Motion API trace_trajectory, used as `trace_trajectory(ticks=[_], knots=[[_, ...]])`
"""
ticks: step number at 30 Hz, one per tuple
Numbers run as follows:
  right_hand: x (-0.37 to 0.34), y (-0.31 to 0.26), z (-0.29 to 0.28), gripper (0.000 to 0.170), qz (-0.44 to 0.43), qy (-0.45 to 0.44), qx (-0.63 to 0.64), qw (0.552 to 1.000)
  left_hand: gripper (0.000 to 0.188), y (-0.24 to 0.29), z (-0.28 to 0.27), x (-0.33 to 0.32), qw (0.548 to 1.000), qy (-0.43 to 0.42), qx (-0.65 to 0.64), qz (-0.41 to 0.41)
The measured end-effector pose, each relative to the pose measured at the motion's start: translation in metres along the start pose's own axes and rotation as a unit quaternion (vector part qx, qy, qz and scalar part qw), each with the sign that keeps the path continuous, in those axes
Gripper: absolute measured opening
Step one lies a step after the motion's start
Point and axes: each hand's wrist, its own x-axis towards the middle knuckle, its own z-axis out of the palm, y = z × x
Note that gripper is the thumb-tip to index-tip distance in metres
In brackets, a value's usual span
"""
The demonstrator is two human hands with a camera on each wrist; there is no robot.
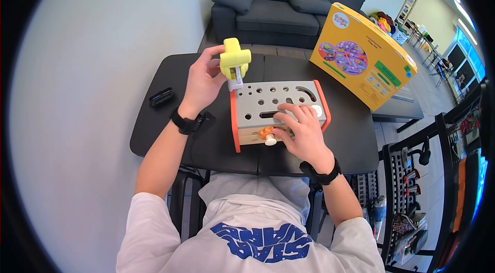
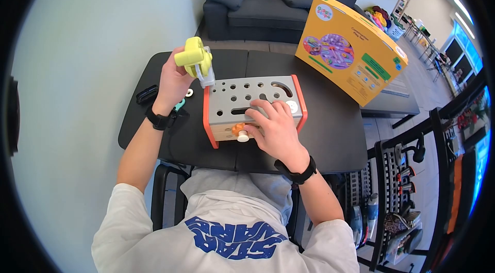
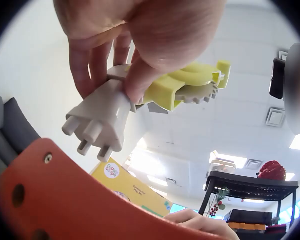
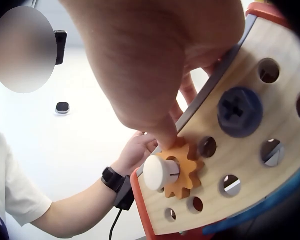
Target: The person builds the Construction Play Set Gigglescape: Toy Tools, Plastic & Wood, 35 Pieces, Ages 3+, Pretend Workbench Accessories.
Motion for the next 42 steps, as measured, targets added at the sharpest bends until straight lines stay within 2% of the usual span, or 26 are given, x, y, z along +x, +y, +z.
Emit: trace_trajectory(ticks=[2,4,6,9,12,15,24,28,30,32,33,34,36,38,40,42], knots=[[-0.001,-0.001,0.0,0.031,0.002,0.002,0.002,1.0,0.042,-0.002,0.007,0.0,1.0,-0.008,-0.008,0.0],[-0.001,-0.001,0.001,0.031,0.0,0.007,0.003,1.0,0.042,0.0,0.014,-0.003,0.999,-0.019,0.048,0.005],[-0.001,-0.001,0.001,0.031,0.001,0.012,0.002,1.0,0.041,-0.004,0.016,-0.003,0.999,-0.033,0.022,-0.022],[-0.002,-0.001,0.0,0.032,-0.004,0.016,0.003,1.0,0.041,-0.007,0.016,-0.003,0.999,-0.052,0.001,0.007],[-0.004,0.0,0.002,0.032,0.001,0.009,0.01,1.0,0.048,-0.009,0.014,-0.007,0.995,-0.092,-0.008,0.024],[-0.003,0.0,0.002,0.032,0.001,0.01,0.004,1.0,0.046,-0.013,0.014,-0.01,0.992,-0.094,0.035,0.075],[-0.007,0.003,0.006,0.034,-0.007,0.019,-0.009,1.0,0.041,0.007,-0.006,-0.004,0.977,-0.151,0.136,0.059],[-0.007,0.008,0.004,0.035,-0.023,0.023,-0.021,0.999,0.039,-0.005,-0.038,-0.014,0.969,-0.141,0.2,0.033],[-0.007,0.012,0.001,0.036,-0.024,0.018,-0.016,0.999,0.031,-0.025,-0.063,-0.022,0.949,-0.108,0.292,-0.05],[-0.006,0.018,-0.003,0.036,-0.034,0.008,0.003,0.999,0.026,-0.037,-0.088,-0.031,0.908,-0.119,0.388,-0.109],[-0.006,0.021,-0.005,0.036,-0.034,0.009,0.003,0.999,0.03,-0.043,-0.099,-0.036,0.883,-0.145,0.422,-0.148],[-0.007,0.023,-0.006,0.036,-0.035,0.005,0.008,0.999,0.03,-0.046,-0.106,-0.041,0.882,-0.145,0.423,-0.148],[-0.006,0.028,-0.007,0.036,-0.039,-0.001,0.015,0.999,0.034,-0.053,-0.12,-0.053,0.813,-0.215,0.509,-0.18],[-0.005,0.035,-0.007,0.036,-0.045,-0.004,0.027,0.999,0.039,-0.055,-0.126,-0.06,0.799,-0.23,0.526,-0.179],[-0.006,0.039,-0.009,0.036,-0.041,-0.008,0.03,0.999,0.046,-0.055,-0.127,-0.064,0.774,-0.268,0.504,-0.272],[-0.005,0.044,-0.01,0.035,-0.041,-0.012,0.041,0.998,0.047,-0.055,-0.127,-0.068,0.772,-0.279,0.509,-0.259]])
